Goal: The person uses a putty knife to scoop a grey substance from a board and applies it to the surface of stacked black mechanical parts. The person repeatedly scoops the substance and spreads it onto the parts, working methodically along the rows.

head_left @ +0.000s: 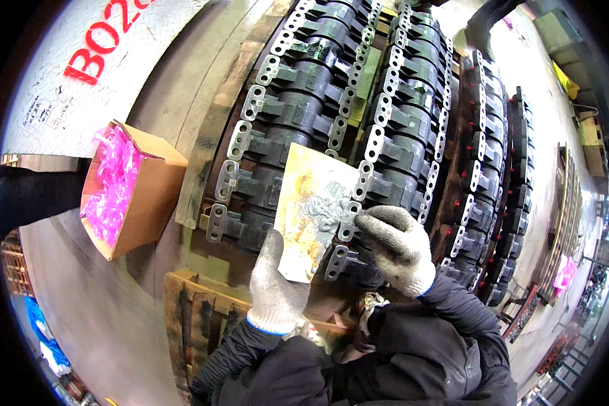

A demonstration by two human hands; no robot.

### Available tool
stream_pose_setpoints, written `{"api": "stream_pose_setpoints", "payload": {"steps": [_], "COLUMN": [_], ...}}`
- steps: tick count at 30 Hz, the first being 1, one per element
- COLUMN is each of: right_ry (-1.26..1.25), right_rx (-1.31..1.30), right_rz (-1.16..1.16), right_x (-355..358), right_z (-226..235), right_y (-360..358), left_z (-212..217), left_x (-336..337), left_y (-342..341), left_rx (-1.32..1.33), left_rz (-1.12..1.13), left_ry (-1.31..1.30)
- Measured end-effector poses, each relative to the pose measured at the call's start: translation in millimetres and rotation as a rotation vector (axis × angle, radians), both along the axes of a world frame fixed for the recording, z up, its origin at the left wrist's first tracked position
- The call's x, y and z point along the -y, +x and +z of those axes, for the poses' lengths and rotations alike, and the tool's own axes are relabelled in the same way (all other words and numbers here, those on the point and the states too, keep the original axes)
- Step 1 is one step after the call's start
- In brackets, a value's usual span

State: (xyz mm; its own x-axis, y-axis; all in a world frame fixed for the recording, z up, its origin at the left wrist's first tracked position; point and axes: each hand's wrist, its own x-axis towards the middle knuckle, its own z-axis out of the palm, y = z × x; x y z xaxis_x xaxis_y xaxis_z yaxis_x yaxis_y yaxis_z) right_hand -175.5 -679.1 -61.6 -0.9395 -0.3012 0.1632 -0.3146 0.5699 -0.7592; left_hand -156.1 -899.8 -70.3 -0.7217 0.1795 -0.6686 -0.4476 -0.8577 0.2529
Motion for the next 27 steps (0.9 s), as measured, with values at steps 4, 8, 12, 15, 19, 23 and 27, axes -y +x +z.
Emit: {"api": "stream_pose_setpoints", "payload": {"steps": [4,8,12,15,19,23,27], "right_ry": [0.016,0.032,0.071,0.133,0.215,0.397,0.498], "right_rx": [-0.036,-0.071,-0.065,0.009,-0.078,-0.099,-0.141], "right_rz": [0.011,0.049,0.148,0.153,-0.125,-0.241,-0.175], "right_x": [1.1,2.7,-6.8,-24.9,-59.2,-104.8,-139.3], "right_z": [-5.3,-0.7,-6.6,-15.0,-14.5,-25.7,-48.7], "right_y": [4.7,5.2,4.7,3.3,-22.6,-71.5,-109.8], "left_z": [5.4,9.8,0.7,-0.1,3.3,-8.8,-7.4], "left_x": [-1.4,-2.7,-0.9,4.3,16.4,17.9,16.2], "left_y": [3.1,3.9,8.0,4.5,2.0,11.0,12.0], "left_rx": [-0.079,-0.066,-0.025,-0.069,-0.168,-0.082,-0.052], "left_rz": [-0.005,0.062,0.054,0.094,0.126,0.111,0.089], "left_ry": [-0.021,-0.032,-0.078,-0.127,-0.175,-0.129,-0.125]}}
